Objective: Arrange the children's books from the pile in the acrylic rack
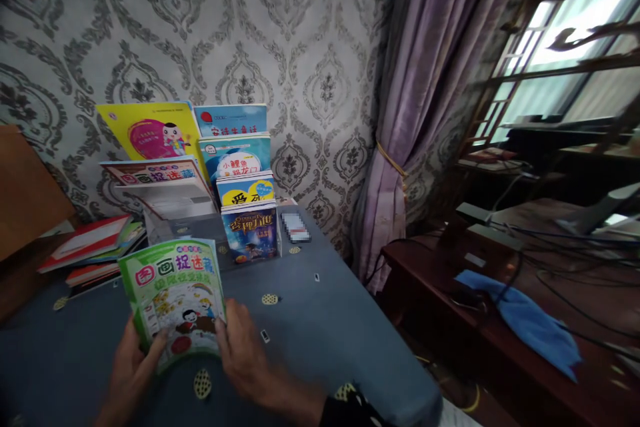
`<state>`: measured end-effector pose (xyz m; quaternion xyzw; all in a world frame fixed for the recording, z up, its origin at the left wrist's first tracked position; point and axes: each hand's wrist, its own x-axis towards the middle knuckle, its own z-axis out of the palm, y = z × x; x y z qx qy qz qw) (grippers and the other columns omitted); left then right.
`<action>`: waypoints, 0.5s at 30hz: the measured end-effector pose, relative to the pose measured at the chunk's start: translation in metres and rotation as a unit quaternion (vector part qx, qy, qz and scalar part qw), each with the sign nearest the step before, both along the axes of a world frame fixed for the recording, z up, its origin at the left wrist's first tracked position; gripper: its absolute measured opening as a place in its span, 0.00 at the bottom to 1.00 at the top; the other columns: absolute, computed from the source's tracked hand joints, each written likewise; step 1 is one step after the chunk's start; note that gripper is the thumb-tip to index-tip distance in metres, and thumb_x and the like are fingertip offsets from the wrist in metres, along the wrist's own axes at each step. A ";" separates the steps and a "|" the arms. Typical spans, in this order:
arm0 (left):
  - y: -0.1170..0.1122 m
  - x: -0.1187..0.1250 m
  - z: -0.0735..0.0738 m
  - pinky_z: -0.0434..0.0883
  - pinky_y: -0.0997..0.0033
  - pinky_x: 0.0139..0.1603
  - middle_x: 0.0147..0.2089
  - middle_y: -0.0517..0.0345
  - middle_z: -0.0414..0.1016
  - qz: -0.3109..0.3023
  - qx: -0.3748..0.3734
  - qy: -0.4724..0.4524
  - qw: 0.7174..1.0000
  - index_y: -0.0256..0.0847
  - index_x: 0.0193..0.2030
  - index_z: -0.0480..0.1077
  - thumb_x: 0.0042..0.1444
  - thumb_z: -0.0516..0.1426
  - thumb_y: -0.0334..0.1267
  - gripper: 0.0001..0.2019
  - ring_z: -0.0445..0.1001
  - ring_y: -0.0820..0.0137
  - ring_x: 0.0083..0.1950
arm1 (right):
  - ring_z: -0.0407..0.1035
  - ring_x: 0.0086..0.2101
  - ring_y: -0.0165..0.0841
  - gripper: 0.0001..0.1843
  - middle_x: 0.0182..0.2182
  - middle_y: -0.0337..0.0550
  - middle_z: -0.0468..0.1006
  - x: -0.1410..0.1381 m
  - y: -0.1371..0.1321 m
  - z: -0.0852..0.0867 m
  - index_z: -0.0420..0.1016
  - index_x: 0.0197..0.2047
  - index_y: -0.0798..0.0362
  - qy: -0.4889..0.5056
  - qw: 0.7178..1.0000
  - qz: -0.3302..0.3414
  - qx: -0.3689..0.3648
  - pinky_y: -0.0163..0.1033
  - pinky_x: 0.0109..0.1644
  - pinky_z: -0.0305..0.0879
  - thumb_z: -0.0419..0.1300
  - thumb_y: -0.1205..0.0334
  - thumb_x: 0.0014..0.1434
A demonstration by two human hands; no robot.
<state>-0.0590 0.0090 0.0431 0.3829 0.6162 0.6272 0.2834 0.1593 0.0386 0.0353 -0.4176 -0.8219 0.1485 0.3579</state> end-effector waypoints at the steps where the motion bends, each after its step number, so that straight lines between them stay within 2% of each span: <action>1: -0.001 0.000 0.002 0.75 0.67 0.49 0.49 0.51 0.78 0.012 0.005 0.022 1.000 0.43 0.52 0.67 0.38 0.69 0.47 0.33 0.76 0.53 0.53 | 0.67 0.57 0.42 0.24 0.55 0.48 0.74 -0.001 0.000 0.011 0.63 0.64 0.50 0.014 1.000 0.003 -0.008 0.46 0.61 0.67 0.40 0.54 0.71; 4: -0.006 -0.001 0.009 0.75 0.68 0.46 0.45 0.53 0.79 0.041 0.024 0.077 0.996 0.44 0.51 0.67 0.40 0.67 0.48 0.30 0.76 0.54 0.50 | 0.71 0.50 0.40 0.23 0.48 0.50 0.77 -0.004 0.000 0.036 0.69 0.56 0.52 0.036 0.997 0.057 -0.023 0.45 0.56 0.70 0.37 0.58 0.71; 6: -0.008 -0.001 0.013 0.75 0.68 0.42 0.43 0.53 0.79 0.032 0.015 0.091 0.995 0.44 0.50 0.68 0.40 0.67 0.47 0.29 0.77 0.53 0.48 | 0.71 0.49 0.41 0.24 0.47 0.50 0.77 -0.003 0.002 0.041 0.69 0.56 0.53 0.023 0.997 0.074 -0.027 0.48 0.58 0.68 0.36 0.59 0.71; 8: -0.010 -0.002 0.016 0.74 0.68 0.38 0.41 0.52 0.80 0.020 -0.009 0.088 0.996 0.43 0.47 0.69 0.38 0.67 0.46 0.27 0.77 0.52 0.45 | 0.70 0.51 0.43 0.24 0.48 0.50 0.77 -0.001 0.004 0.038 0.68 0.59 0.52 -0.005 0.997 0.072 -0.029 0.51 0.60 0.66 0.37 0.58 0.71; 11: -0.010 -0.006 0.015 0.74 0.66 0.41 0.40 0.50 0.80 0.020 -0.017 0.072 0.997 0.42 0.46 0.71 0.38 0.67 0.43 0.26 0.77 0.52 0.45 | 0.71 0.50 0.43 0.24 0.48 0.48 0.78 0.000 0.008 0.026 0.67 0.61 0.48 -0.026 0.997 0.064 -0.031 0.50 0.57 0.70 0.38 0.55 0.71; 15: -0.007 -0.010 0.003 0.74 0.64 0.44 0.41 0.49 0.80 0.048 -0.013 0.043 0.998 0.43 0.48 0.71 0.38 0.68 0.41 0.27 0.77 0.51 0.46 | 0.72 0.50 0.43 0.25 0.49 0.47 0.77 -0.006 0.018 0.008 0.67 0.61 0.45 -0.002 0.997 0.065 -0.035 0.46 0.51 0.74 0.37 0.52 0.71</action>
